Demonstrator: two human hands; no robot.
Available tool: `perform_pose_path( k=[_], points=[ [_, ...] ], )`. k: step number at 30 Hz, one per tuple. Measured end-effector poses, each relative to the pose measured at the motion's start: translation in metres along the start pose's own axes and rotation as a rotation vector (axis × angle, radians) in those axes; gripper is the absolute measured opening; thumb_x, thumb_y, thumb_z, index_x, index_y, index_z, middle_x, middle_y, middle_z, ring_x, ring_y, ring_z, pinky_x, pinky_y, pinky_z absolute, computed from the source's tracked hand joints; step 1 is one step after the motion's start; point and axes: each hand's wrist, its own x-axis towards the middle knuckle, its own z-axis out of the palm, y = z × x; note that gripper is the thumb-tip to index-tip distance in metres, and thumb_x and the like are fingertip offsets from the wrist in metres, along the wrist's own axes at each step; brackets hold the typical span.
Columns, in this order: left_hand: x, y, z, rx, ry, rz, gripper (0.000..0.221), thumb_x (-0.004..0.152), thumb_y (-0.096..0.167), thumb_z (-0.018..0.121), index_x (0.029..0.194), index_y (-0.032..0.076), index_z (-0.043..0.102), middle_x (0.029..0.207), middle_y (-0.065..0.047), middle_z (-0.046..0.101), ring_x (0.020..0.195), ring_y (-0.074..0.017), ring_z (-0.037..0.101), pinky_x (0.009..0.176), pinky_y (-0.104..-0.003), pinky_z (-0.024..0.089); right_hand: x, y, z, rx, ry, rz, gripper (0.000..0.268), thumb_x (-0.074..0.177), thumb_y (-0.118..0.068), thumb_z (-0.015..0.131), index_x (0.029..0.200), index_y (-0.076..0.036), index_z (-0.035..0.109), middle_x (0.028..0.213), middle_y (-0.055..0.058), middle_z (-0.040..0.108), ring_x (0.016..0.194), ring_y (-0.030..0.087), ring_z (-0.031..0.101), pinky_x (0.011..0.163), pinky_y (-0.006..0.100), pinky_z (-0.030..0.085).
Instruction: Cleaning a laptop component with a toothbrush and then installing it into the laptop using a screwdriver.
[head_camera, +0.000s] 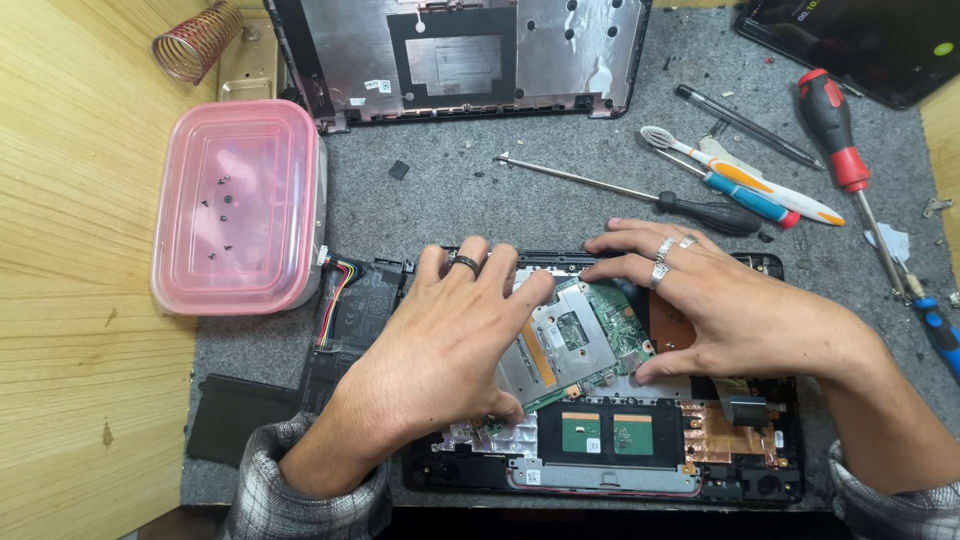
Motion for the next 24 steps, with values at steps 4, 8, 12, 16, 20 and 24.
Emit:
perform_pose_path(
  k=[4, 8, 12, 16, 20, 24],
  points=[
    [-0.0006, 0.0012, 0.0015, 0.011, 0.013, -0.009, 0.11, 0.035, 0.066, 0.104, 0.12, 0.02, 0.053, 0.11, -0.01, 0.053, 0.104, -0.0335, 0.053, 0.083, -0.049, 0.037, -0.0005, -0.0005, -0.0002, 0.015, 0.01, -0.019, 0.096, 0.069, -0.05, 0.094, 0.146, -0.017, 0.049, 0.161, 0.009, 0.04, 0.155, 0.032, 0.027, 0.119, 0.051, 0.024],
    [-0.0015, 0.0023, 0.0032, 0.035, 0.03, 0.0, 0.112, 0.034, 0.071, 0.104, 0.118, 0.016, 0.053, 0.11, -0.01, 0.053, 0.104, -0.033, 0.053, 0.082, -0.049, 0.038, -0.0008, 0.0007, 0.0007, 0.003, 0.013, -0.018, 0.097, 0.067, -0.05, 0.096, 0.145, -0.017, 0.05, 0.161, 0.009, 0.041, 0.154, 0.032, 0.027, 0.119, 0.05, 0.024],
    [-0.0019, 0.0024, 0.0029, 0.038, 0.039, 0.014, 0.112, 0.035, 0.072, 0.103, 0.117, 0.015, 0.054, 0.11, -0.01, 0.053, 0.103, -0.0328, 0.053, 0.081, -0.048, 0.038, -0.0005, 0.0001, 0.0, 0.001, 0.011, -0.026, 0.099, 0.066, -0.049, 0.096, 0.147, -0.017, 0.049, 0.162, 0.008, 0.041, 0.155, 0.032, 0.026, 0.119, 0.05, 0.024],
    [-0.0027, 0.0024, 0.0022, 0.026, 0.057, 0.023, 0.112, 0.033, 0.07, 0.104, 0.116, 0.014, 0.053, 0.109, -0.009, 0.053, 0.102, -0.0328, 0.053, 0.08, -0.048, 0.038, -0.0003, -0.0007, -0.0007, 0.003, 0.002, -0.016, 0.099, 0.066, -0.048, 0.097, 0.146, -0.016, 0.048, 0.161, 0.009, 0.04, 0.155, 0.032, 0.026, 0.119, 0.051, 0.024],
    [-0.0025, 0.0031, 0.002, 0.023, 0.053, 0.039, 0.114, 0.034, 0.071, 0.104, 0.117, 0.014, 0.052, 0.11, -0.01, 0.053, 0.1, -0.0335, 0.055, 0.079, -0.048, 0.038, -0.0007, -0.0005, -0.0005, 0.007, -0.002, -0.013, 0.099, 0.066, -0.048, 0.097, 0.147, -0.017, 0.048, 0.162, 0.008, 0.039, 0.155, 0.032, 0.025, 0.119, 0.051, 0.024],
    [-0.002, 0.0038, 0.0017, 0.029, 0.057, 0.036, 0.111, 0.035, 0.071, 0.103, 0.116, 0.013, 0.053, 0.108, -0.01, 0.053, 0.099, -0.0337, 0.056, 0.078, -0.049, 0.038, -0.0005, -0.0008, -0.0008, 0.009, 0.0, -0.022, 0.099, 0.067, -0.048, 0.096, 0.147, -0.017, 0.048, 0.162, 0.008, 0.039, 0.156, 0.033, 0.025, 0.119, 0.051, 0.023]
  ],
)
